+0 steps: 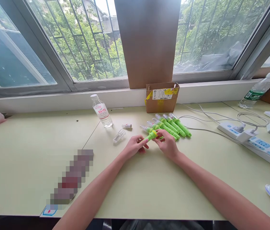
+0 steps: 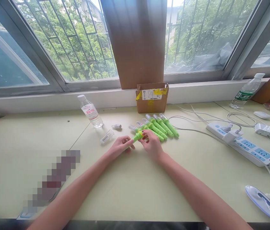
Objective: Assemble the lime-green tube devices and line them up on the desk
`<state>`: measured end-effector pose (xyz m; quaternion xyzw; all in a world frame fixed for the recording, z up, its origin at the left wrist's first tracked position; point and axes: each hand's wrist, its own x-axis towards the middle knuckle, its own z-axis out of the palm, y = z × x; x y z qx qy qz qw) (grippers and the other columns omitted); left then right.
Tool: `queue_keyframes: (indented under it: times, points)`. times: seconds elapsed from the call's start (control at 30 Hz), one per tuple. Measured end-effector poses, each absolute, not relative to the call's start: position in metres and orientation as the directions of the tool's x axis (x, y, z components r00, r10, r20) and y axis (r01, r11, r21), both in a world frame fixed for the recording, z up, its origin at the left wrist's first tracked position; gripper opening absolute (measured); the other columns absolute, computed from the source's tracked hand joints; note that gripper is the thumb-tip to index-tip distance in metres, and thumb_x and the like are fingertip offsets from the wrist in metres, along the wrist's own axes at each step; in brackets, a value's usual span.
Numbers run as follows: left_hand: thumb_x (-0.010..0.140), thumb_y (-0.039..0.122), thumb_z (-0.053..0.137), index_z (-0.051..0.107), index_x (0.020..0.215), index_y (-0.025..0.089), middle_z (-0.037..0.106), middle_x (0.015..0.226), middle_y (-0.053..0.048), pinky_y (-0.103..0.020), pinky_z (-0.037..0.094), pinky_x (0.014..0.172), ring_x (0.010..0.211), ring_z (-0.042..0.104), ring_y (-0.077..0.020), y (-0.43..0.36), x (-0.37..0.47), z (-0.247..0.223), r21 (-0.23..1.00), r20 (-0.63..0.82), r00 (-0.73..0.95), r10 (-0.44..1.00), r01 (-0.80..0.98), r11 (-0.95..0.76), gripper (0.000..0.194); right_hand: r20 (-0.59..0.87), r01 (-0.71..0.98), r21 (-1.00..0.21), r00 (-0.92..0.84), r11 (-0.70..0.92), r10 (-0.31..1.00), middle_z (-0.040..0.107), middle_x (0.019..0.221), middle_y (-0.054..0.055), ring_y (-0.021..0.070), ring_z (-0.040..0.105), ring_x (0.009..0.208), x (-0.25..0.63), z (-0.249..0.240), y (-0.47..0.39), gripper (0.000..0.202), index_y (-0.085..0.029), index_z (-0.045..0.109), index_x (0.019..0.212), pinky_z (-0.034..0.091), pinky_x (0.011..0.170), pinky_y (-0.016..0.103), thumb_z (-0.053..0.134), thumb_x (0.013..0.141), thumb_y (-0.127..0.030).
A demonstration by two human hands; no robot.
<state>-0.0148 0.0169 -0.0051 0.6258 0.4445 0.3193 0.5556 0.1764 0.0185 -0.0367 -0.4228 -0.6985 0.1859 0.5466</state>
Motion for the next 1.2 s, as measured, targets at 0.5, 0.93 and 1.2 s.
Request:
queue_keyframes:
  times: [0.5,0.93,1.2]
  points:
    - [0.083,0.060,0.049,0.054,0.081,0.016,0.065,0.072,-0.003,-0.020,0.039,0.043,0.047,0.054,-0.0089,0.0164,-0.0126,-0.0055,0.964,-0.094,0.427,0.900,0.263,-0.024,0.044,0.603,0.403,-0.714,-0.058,0.572,0.795,0.064,0.102,0.010,0.0185,0.064,0.070,0.1788,-0.0423,0.0223,0.027,-0.021,0.051,0.084,0.055,0.048,0.031,0.061,0.082,-0.046]
    - [0.074,0.048,0.065,0.047,0.080,0.019,0.064,0.065,0.001,-0.019,0.030,0.038,0.038,0.040,-0.0051,0.0134,-0.0113,-0.0014,0.959,-0.073,0.363,0.929,0.282,-0.035,0.035,0.643,0.390,-0.698,-0.027,0.601,0.765,0.064,0.105,0.009,0.0168,0.065,0.069,0.1740,-0.0363,0.0166,0.021,-0.022,0.050,0.083,0.057,0.051,0.032,0.060,0.084,-0.040]
    - [0.079,0.052,0.058,0.055,0.084,0.016,0.069,0.078,-0.006,-0.020,0.040,0.043,0.051,0.057,-0.0111,0.0126,-0.0105,-0.0033,0.962,-0.059,0.381,0.923,0.270,-0.050,0.036,0.585,0.383,-0.738,-0.046,0.555,0.810,0.064,0.105,0.010,0.0186,0.064,0.071,0.1760,-0.0368,0.0184,0.025,-0.021,0.050,0.086,0.056,0.050,0.032,0.062,0.082,-0.044]
